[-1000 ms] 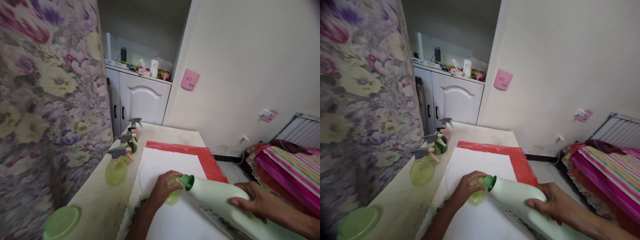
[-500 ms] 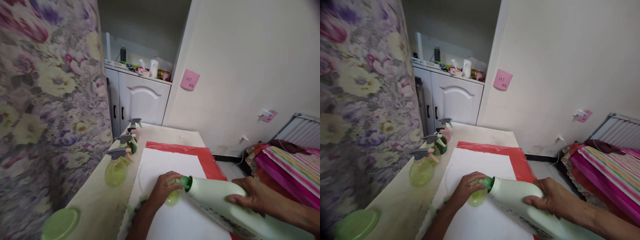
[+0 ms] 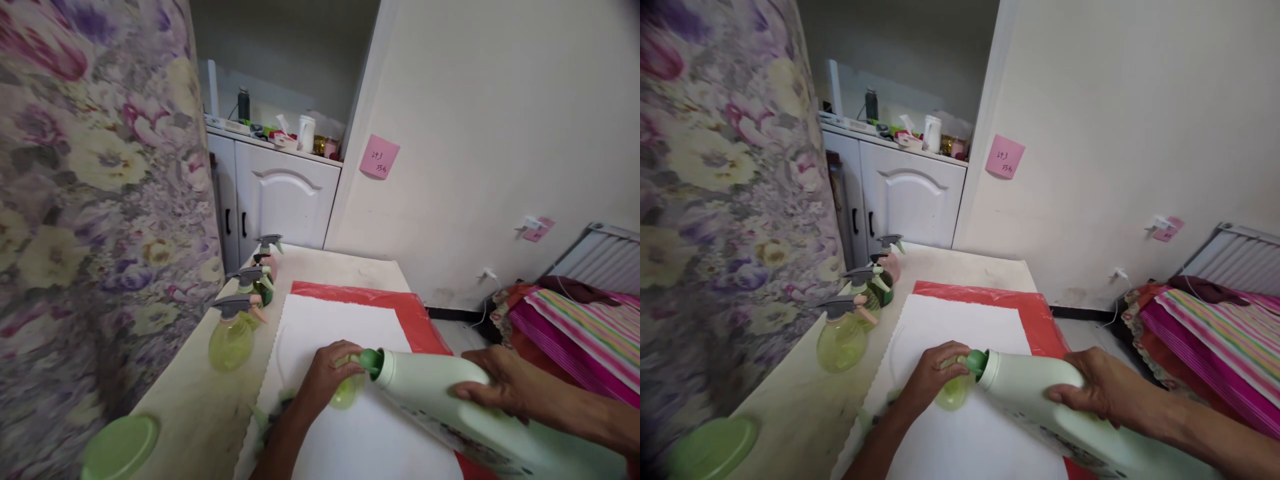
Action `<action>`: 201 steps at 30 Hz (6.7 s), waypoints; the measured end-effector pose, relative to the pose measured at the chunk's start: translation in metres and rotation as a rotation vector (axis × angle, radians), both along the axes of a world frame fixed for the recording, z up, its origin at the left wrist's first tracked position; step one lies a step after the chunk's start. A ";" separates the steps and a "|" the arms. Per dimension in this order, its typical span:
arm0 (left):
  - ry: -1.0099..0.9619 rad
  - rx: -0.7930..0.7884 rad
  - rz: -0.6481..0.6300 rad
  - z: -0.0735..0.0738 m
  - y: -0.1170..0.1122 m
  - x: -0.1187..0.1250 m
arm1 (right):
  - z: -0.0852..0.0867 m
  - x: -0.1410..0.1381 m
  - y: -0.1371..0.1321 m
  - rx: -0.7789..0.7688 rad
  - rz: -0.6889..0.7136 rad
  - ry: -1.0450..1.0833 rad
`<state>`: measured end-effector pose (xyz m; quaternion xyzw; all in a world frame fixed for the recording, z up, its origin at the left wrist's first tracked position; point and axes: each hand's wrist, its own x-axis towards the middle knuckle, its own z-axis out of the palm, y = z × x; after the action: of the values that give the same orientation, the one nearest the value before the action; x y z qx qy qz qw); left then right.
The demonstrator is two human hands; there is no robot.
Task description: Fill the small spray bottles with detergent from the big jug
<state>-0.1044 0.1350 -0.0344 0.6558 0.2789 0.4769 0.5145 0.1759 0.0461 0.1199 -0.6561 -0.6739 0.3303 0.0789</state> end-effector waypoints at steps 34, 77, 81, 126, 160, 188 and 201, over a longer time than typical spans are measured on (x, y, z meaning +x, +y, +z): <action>0.039 0.030 0.007 0.002 -0.002 0.000 | 0.017 -0.010 0.005 -0.007 0.077 -0.164; 0.046 0.006 0.017 0.002 -0.002 0.000 | 0.022 -0.012 0.006 0.017 0.144 -0.223; 0.037 -0.008 0.016 0.002 -0.002 0.000 | 0.023 -0.013 0.007 0.017 0.145 -0.237; 0.045 -0.017 0.025 0.005 -0.004 0.000 | 0.031 -0.019 0.005 0.051 0.165 -0.282; 0.044 -0.023 0.006 0.002 -0.004 0.001 | 0.035 -0.021 0.004 0.046 0.184 -0.287; 0.037 -0.027 0.001 0.004 -0.004 0.000 | 0.030 -0.016 0.010 0.032 0.199 -0.353; 0.025 -0.047 0.003 0.004 -0.005 0.000 | 0.028 -0.013 0.010 0.043 0.207 -0.366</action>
<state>-0.1044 0.1301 -0.0309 0.6490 0.2975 0.4629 0.5254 0.1625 0.0562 0.1480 -0.6308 -0.7475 0.1977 -0.0651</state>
